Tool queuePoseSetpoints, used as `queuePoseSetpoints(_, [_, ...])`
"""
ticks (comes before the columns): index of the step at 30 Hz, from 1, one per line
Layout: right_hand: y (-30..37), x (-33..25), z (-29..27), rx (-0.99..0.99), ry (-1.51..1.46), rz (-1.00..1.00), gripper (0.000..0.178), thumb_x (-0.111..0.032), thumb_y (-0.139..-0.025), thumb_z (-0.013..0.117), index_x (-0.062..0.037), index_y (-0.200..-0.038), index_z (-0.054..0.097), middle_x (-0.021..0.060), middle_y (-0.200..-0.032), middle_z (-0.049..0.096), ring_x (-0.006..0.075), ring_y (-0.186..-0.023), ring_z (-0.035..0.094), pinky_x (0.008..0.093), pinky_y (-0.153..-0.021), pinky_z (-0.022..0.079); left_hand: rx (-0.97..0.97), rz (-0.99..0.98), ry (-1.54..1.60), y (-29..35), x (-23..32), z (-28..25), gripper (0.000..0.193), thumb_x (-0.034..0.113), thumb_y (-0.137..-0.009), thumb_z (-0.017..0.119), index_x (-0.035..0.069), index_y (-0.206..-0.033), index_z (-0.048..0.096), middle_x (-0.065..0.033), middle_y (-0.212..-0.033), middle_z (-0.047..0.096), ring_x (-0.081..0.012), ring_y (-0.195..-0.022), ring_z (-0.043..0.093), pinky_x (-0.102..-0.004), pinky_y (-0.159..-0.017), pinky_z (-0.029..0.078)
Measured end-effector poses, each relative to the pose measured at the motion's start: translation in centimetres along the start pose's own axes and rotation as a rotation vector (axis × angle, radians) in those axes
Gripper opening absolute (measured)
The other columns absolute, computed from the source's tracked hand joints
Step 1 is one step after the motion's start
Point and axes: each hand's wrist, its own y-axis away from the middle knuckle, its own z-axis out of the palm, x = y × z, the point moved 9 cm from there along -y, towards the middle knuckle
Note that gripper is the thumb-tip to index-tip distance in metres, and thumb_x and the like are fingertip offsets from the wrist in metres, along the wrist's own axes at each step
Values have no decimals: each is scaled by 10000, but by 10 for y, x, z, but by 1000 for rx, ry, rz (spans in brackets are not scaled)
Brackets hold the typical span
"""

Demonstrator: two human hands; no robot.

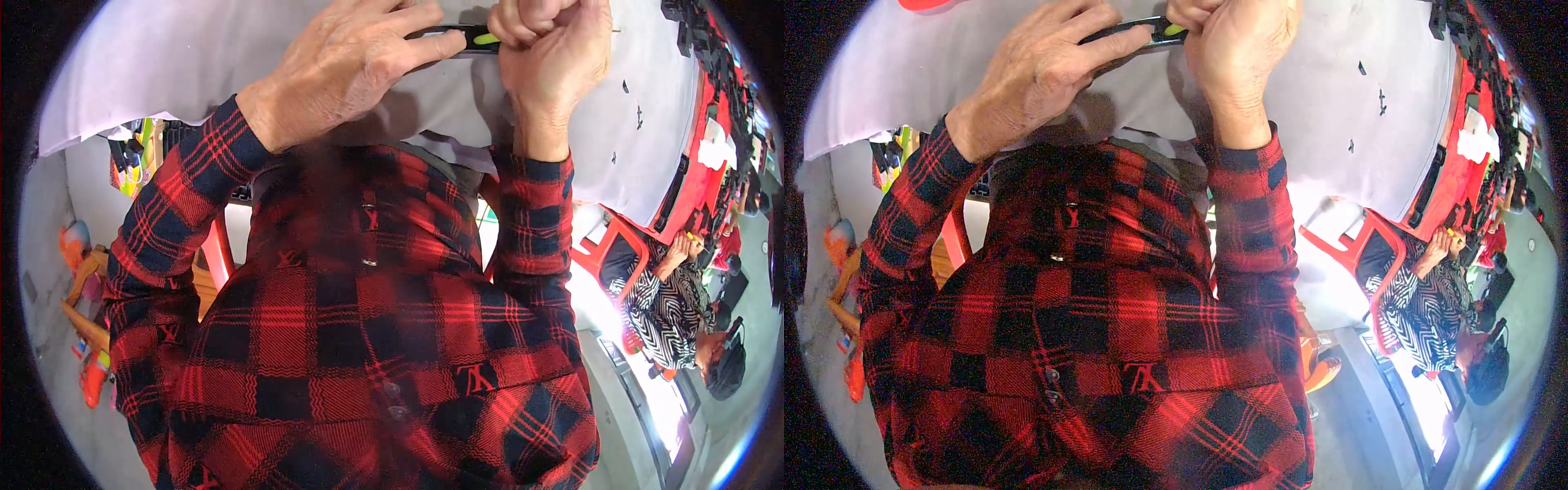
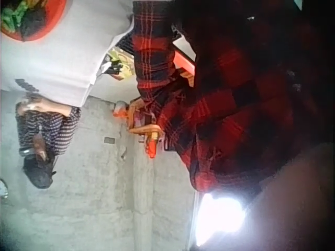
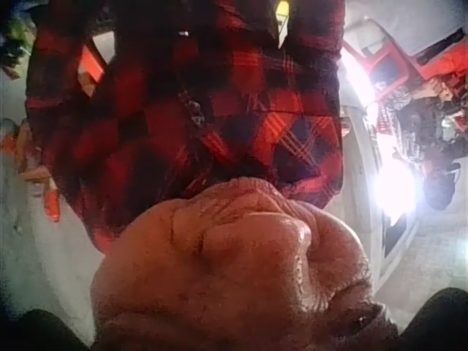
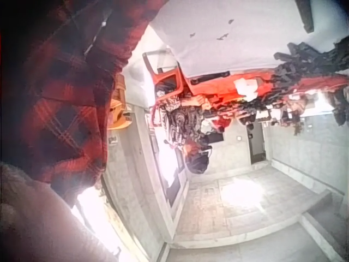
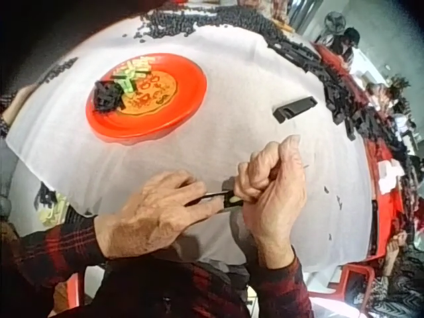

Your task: The person assembles small black plastic components using a hand tool on a workbench.

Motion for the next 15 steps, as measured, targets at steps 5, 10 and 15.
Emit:
queuePoseSetpoints(5, [1,0,-1,62,-34,-13,567,-458,-1121,355,-148,-647,361,-41,-537,254,96,-451,179,285,-429,180,232,125,-62,6,7,-11,341,132,-911,581,94,-1232,688,-62,-987,581,-243,-982,574,-372,-865,497])
queuePoseSetpoints(10, [-1,1,-5,78,-121,-7,575,-459,-1110,380,-159,-622,342,-44,-523,247,96,-435,162,286,-423,163,-21,-38,-35,1,-2,3,330,135,-915,581,93,-1226,685,-55,-986,581,-241,-991,574,-372,-873,496])
queuePoseSetpoints(15, [3,0,-4,147,-90,-1,584,-462,-1103,392,-165,-604,326,-46,-508,234,97,-428,151,288,-417,161,14,-26,-46,-1,0,2,296,151,-916,590,91,-1190,687,-49,-992,586,-231,-989,578,-354,-873,496])
